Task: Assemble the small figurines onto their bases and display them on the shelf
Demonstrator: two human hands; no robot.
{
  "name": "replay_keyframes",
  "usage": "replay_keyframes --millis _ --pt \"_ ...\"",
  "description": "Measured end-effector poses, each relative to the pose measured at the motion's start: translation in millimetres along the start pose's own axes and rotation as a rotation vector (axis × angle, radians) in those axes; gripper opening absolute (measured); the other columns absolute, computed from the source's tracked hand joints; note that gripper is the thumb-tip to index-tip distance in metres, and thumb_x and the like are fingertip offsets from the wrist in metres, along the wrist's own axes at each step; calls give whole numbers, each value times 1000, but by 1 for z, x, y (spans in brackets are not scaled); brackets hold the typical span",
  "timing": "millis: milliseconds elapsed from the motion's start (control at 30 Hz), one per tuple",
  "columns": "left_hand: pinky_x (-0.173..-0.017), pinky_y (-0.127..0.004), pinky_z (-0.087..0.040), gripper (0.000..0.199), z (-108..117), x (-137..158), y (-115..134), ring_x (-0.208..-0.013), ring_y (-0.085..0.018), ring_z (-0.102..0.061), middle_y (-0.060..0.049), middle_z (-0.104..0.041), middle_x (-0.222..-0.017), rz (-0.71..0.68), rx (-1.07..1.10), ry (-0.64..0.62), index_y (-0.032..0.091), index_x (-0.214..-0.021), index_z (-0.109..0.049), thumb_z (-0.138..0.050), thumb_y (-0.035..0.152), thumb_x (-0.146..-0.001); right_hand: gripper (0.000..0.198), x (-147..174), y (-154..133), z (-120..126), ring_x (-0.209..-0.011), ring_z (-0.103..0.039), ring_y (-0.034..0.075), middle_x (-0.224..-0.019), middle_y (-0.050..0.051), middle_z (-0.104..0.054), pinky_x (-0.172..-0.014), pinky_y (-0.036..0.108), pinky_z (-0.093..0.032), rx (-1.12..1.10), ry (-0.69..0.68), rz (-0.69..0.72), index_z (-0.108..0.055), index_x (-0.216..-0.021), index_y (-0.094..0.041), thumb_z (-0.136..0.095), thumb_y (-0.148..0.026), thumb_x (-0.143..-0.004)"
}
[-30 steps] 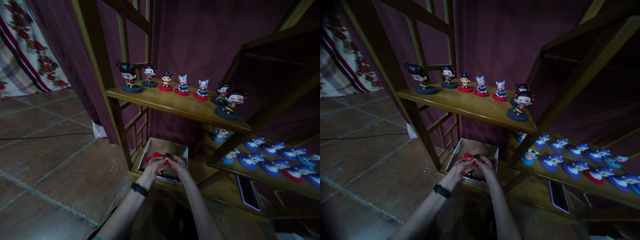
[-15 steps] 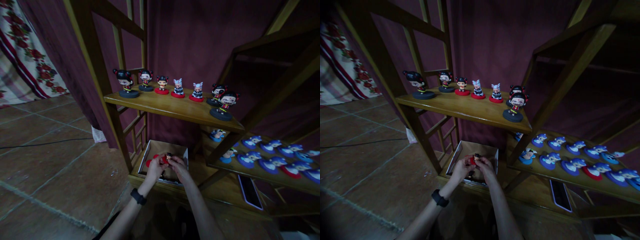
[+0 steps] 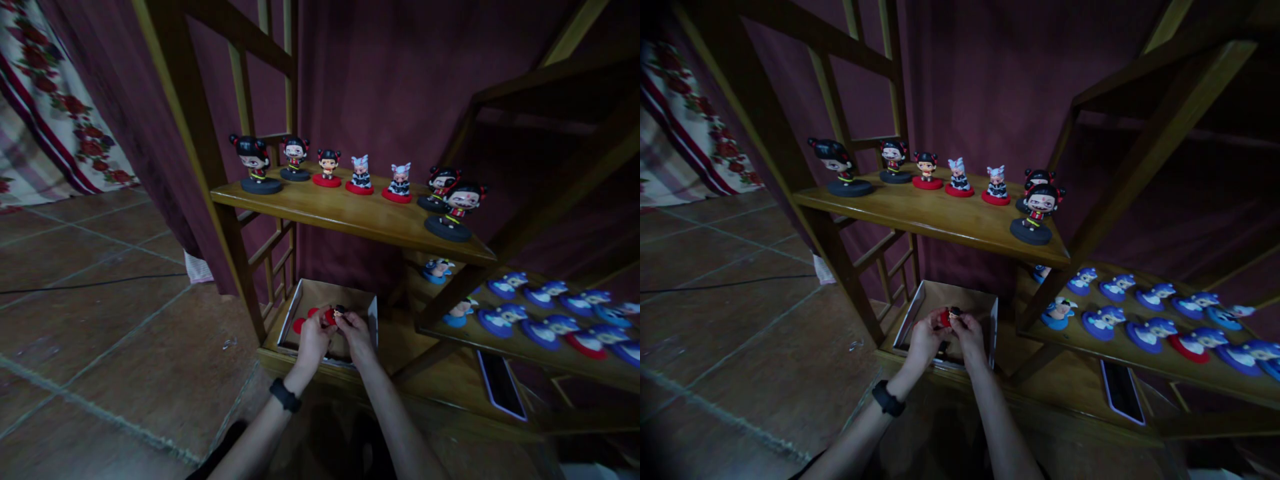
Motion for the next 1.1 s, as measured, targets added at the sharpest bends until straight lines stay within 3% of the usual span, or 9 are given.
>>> replay_keyframes --millis 200,433,533,667,833,967,1100 --pt "-66 -22 -45 48 -2 -1 -2 -63 -12 -58 1 -64 -67 149 255 -59 14 -96 -63 -74 5 -50 20 8 -8 -5 -81 -59 17 -83 1 -67 -79 32 -46 -43 -49 -15 -66 -77 -21 -69 -35 -63" --pt "-71 -24 -47 50 3 6 5 -69 -13 -62 -4 -67 -78 356 481 -239 13 -99 -63 -77 10 -51 25 12 -16 -5 -83 -61 18 -88 2 -69 -81 35 -47 -106 -97 -64 -68 -81 -22 -72 -33 -59" --pt "-71 -23 -47 49 2 6 7 -71 -13 -62 -5 -67 -81 320 454 -255 13 -98 -64 -78 12 -52 24 11 -16 -4 -86 -61 18 -91 3 -69 -83 34 -46 -109 -115 -60 -68 -81 -21 -71 -33 -60" --pt "-72 -23 -45 47 -4 1 10 -71 -13 -61 -4 -68 -80 161 364 -256 12 -94 -65 -79 18 -50 28 10 -16 -3 -90 -61 19 -91 3 -70 -87 34 -43 -60 -122 -45 -68 -86 -20 -71 -31 -60" --pt "-71 -25 -46 51 -2 -2 11 -67 -12 -60 -2 -69 -77 85 345 -177 14 -95 -63 -80 17 -47 29 8 -16 -1 -90 -60 18 -92 2 -70 -88 34 -42 -20 -120 -11 -68 -89 -21 -69 -30 -62" --pt "-73 -24 -46 39 0 2 10 -70 -12 -61 -4 -69 -78 198 404 -231 11 -85 -65 -80 16 -49 31 9 -17 2 -89 -60 18 -93 3 -69 -86 34 -44 -46 -93 -9 -67 -90 -21 -70 -31 -61" --pt "-74 -24 -46 41 2 6 12 -76 -14 -63 -7 -69 -84 321 498 -278 11 -87 -66 -80 13 -49 30 11 -21 3 -88 -60 18 -94 4 -68 -84 34 -45 -54 -76 -3 -66 -90 -20 -70 -32 -62"
Point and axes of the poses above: each hand's wrist, its own x-axis away from the middle knuckle, its own z-axis out of the back of the hand, y = z × x, the point moved 5 cm from there along -x, towards the middle knuckle
